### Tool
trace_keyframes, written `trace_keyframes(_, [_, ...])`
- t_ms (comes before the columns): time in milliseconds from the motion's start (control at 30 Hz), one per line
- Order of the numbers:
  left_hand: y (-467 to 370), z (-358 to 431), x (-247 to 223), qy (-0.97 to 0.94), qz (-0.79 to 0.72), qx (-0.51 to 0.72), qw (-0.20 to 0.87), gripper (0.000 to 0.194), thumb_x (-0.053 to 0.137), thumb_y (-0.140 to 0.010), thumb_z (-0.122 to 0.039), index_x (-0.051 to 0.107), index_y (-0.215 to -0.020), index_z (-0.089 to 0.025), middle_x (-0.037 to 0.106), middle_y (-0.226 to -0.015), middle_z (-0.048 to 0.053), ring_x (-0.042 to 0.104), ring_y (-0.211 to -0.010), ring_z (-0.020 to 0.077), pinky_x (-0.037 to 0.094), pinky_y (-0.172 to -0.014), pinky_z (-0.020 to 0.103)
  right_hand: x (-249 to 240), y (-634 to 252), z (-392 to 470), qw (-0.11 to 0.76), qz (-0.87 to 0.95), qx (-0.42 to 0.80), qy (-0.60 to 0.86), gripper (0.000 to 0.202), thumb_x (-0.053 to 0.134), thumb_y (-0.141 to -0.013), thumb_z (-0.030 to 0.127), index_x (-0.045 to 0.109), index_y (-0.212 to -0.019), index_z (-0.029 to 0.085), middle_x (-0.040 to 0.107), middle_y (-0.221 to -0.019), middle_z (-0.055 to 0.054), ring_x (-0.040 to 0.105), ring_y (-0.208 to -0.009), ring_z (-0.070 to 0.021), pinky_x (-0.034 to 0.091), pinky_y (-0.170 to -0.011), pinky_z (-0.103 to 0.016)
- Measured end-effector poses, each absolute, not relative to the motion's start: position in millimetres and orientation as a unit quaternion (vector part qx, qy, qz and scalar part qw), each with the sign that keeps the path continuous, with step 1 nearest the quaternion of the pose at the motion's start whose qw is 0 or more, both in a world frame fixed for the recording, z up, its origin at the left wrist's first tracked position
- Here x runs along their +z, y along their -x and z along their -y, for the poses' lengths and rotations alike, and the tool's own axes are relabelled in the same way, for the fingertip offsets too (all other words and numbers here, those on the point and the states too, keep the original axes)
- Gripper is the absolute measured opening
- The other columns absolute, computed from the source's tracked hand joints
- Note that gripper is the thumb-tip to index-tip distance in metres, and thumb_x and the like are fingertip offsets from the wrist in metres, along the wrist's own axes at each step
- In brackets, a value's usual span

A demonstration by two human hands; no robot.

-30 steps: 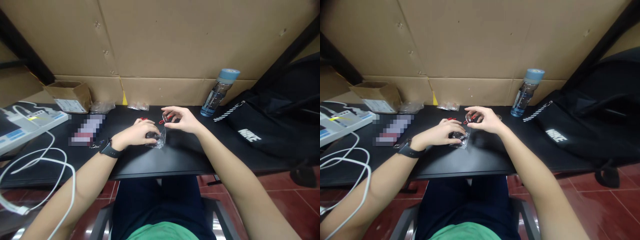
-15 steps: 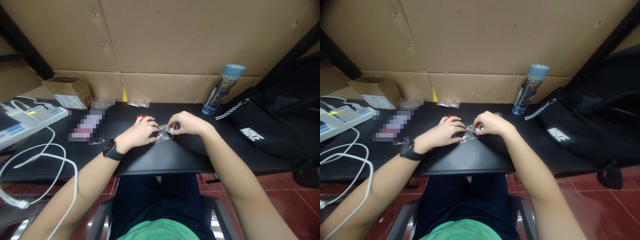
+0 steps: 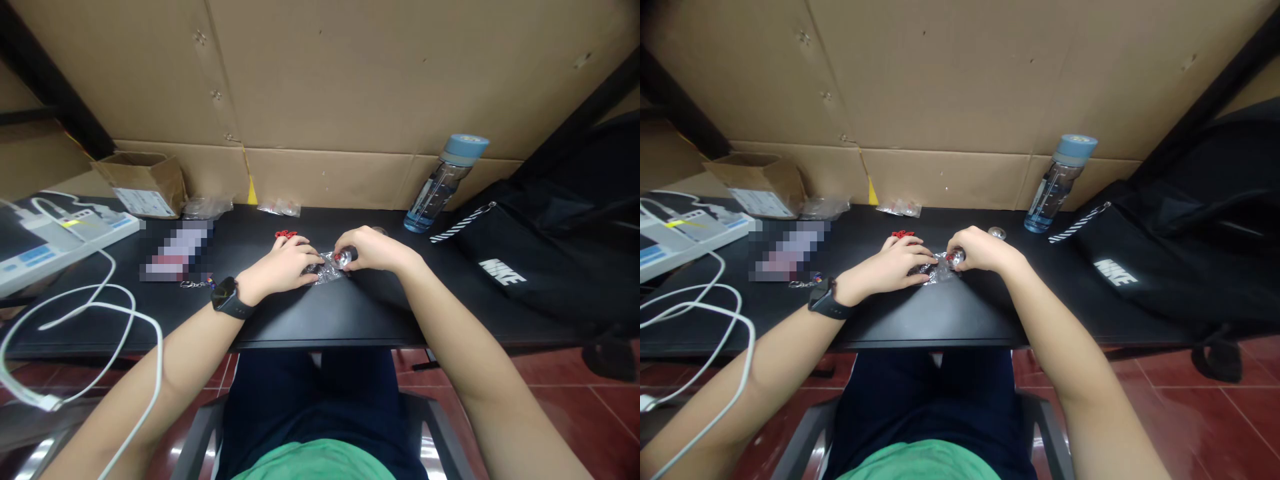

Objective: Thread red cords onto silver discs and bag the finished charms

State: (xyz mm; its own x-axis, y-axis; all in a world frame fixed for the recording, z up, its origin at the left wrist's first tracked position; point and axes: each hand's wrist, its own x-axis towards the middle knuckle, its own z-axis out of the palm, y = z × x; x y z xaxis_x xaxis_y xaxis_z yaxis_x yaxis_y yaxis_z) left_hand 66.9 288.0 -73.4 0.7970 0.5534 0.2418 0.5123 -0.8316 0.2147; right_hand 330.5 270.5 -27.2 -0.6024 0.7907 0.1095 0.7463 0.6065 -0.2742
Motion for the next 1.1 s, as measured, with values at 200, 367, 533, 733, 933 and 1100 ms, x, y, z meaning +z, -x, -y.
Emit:
trace_keyframes(200, [-66.6,-289.3,-75.2,-0.948,-0.273,0.151,0.066,0.031,0.070,-0.094,-0.040,0.076,-0.124,-0.036,0.074,-0.130,0.006,0.050,-0.134,0.0366,0.027,-0.114,0.056,-29.0,-328.5,-271.2,0.141,0.880,0.147,0.428,0.029,0.087,-0.068,0.018,0.083,-0.096,0.024,0.080,-0.092,-0.001,0.073,-0.083,-0.0207,0.052,-0.074,-0.029])
trace_keyframes(367, [-66.5,-289.5,-74.4,-0.947,-0.277,0.147,0.070,0.032,0.070,-0.094,-0.040,0.076,-0.126,-0.037,0.074,-0.132,0.005,0.049,-0.135,0.0365,0.026,-0.115,0.056,-41.5,-331.8,-280.4,0.189,0.846,0.256,0.427,0.030,0.090,-0.066,0.029,0.083,-0.095,0.023,0.080,-0.093,-0.002,0.076,-0.084,-0.0204,0.059,-0.080,-0.029])
trace_keyframes(533, [-62.2,-291.5,-75.3,-0.946,-0.284,0.139,0.076,0.035,0.069,-0.094,-0.037,0.075,-0.128,-0.039,0.073,-0.135,0.003,0.047,-0.139,0.0374,0.024,-0.117,0.056,-44.1,-339.9,-285.5,0.182,0.842,0.306,0.404,0.037,0.090,-0.066,0.031,0.084,-0.102,0.025,0.081,-0.103,-0.002,0.077,-0.092,-0.0214,0.061,-0.087,-0.030])
trace_keyframes(733, [-59.2,-291.5,-71.5,-0.946,-0.295,0.114,0.071,0.037,0.067,-0.095,-0.037,0.073,-0.131,-0.040,0.070,-0.140,0.002,0.046,-0.141,0.0378,0.026,-0.117,0.055,-34.3,-343.2,-281.6,0.174,0.848,0.316,0.387,0.032,0.085,-0.070,0.024,0.085,-0.103,0.026,0.081,-0.108,-0.002,0.076,-0.094,-0.0202,0.061,-0.089,-0.030])
trace_keyframes(933, [-62.7,-287.7,-61.3,-0.950,-0.300,0.061,0.061,0.038,0.062,-0.098,-0.039,0.070,-0.135,-0.036,0.067,-0.145,0.003,0.044,-0.141,0.0382,0.027,-0.115,0.056,-43.4,-344.9,-286.3,0.174,0.811,0.405,0.384,0.044,0.089,-0.071,0.034,0.081,-0.113,0.021,0.081,-0.112,-0.006,0.077,-0.105,-0.0235,0.061,-0.099,-0.034])
trace_keyframes(1100, [-61.7,-287.9,-58.4,-0.949,-0.305,0.047,0.071,0.040,0.062,-0.098,-0.038,0.068,-0.138,-0.038,0.066,-0.147,0.002,0.044,-0.142,0.0374,0.029,-0.115,0.056,-52.3,-346.2,-291.5,0.175,0.748,0.497,0.405,0.057,0.095,-0.065,0.041,0.077,-0.113,0.017,0.082,-0.105,-0.008,0.078,-0.105,-0.0260,0.062,-0.100,-0.040])
